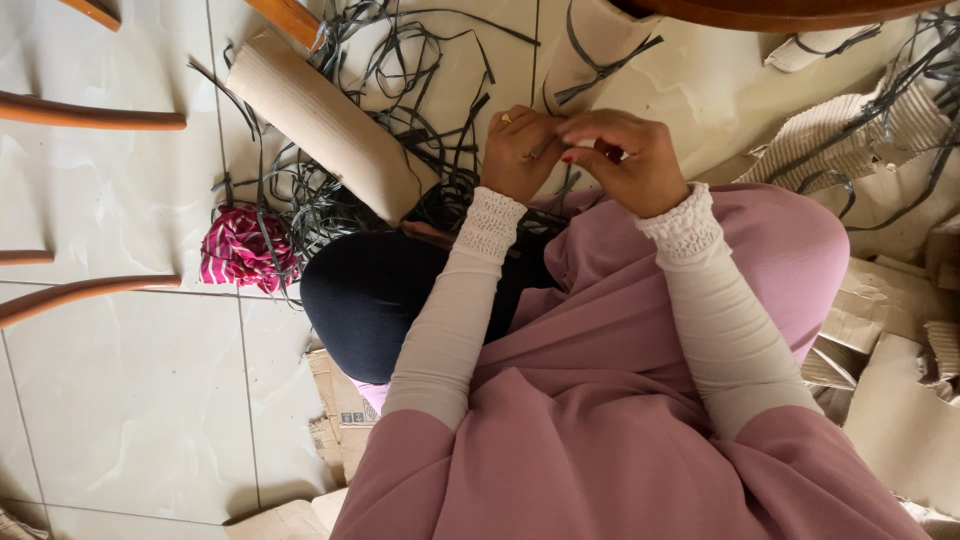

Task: Wrapping black strips around a wooden chair leg to finish or protect it

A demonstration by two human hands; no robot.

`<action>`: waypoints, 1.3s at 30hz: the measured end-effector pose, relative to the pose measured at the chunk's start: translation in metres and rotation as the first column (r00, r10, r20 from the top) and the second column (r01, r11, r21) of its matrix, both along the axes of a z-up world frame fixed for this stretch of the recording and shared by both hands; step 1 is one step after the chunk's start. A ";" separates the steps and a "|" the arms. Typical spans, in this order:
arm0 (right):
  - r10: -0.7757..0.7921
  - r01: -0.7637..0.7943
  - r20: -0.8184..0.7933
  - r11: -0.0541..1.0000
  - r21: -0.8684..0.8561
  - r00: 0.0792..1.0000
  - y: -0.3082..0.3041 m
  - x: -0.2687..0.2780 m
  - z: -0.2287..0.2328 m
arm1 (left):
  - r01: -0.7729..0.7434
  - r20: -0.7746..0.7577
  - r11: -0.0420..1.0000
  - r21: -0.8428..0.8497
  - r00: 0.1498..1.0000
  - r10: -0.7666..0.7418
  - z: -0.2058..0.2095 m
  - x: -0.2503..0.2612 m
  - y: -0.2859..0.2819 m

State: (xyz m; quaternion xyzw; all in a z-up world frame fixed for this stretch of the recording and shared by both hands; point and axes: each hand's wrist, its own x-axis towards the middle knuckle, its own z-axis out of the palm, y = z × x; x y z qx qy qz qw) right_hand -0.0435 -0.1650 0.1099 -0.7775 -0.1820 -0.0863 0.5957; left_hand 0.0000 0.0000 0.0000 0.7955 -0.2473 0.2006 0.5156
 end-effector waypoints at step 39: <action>-0.189 0.452 0.582 0.822 -0.347 0.791 0.012 -0.001 -0.067 | 0.039 -0.262 0.987 -0.153 0.962 -0.079 0.047 -0.007 0.006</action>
